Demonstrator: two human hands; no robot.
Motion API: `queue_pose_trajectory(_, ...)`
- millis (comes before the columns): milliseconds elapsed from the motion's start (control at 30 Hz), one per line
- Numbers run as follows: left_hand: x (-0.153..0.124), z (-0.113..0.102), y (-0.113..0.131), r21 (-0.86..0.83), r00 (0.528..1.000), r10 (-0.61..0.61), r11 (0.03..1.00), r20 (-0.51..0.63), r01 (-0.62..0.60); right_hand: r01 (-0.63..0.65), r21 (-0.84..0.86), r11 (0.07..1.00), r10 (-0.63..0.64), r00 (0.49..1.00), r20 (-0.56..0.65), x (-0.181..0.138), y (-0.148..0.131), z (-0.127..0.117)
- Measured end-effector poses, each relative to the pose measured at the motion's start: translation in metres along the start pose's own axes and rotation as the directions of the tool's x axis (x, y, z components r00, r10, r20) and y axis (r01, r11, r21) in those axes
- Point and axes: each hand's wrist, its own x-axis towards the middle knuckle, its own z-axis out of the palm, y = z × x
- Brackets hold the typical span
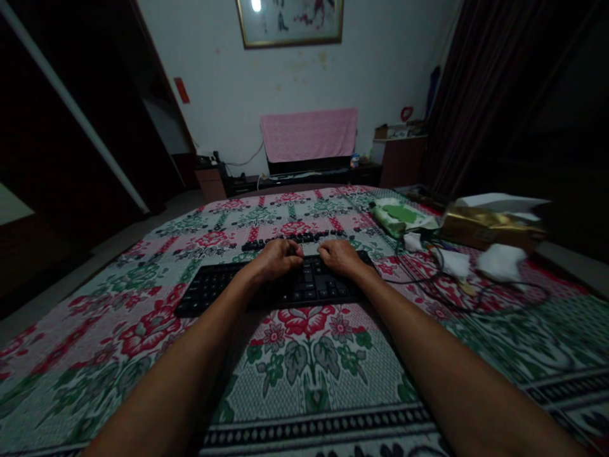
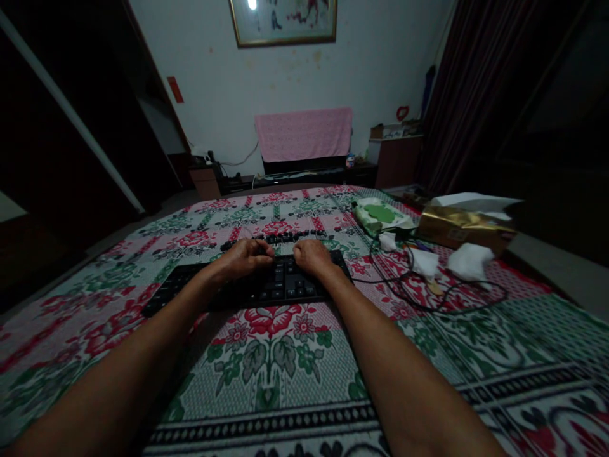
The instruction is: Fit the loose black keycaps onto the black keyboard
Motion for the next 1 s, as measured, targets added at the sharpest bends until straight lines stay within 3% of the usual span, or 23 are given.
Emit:
queue_pose_trajectory(233, 0.012, -0.003, -0.006, -0.017, 0.997, 0.022, 1.0, 0.078, -0.021, -0.011, -0.004, 1.0, 0.011, 1.0, 0.003, 0.001, 0.0, 0.001)
queue_pose_trajectory(400, 0.008, -0.01, 0.008, -0.122, 0.983, -0.056, 0.99, 0.173, 0.077, -0.002, -0.011, 1.0, 0.002, 1.0, 0.004, 0.001, 0.0, 0.001)
queue_pose_trajectory(567, 0.004, -0.01, 0.008, -0.131, 0.993, -0.022, 0.991, 0.114, 0.037, -0.02, 0.002, 1.0, 0.02, 1.0, 0.021, 0.001, -0.001, 0.0)
queue_pose_trajectory(767, 0.011, -0.005, 0.0, 0.015, 0.999, -0.001, 1.0, 0.052, 0.0, -0.001, -0.012, 1.0, 0.002, 1.0, 0.019, 0.0, -0.002, -0.001)
queue_pose_trajectory(1000, 0.02, -0.01, 0.002, -0.103, 0.986, -0.119, 0.986, 0.115, 0.131, 0.001, -0.041, 0.999, 0.0, 1.0, 0.029, 0.0, -0.002, -0.001)
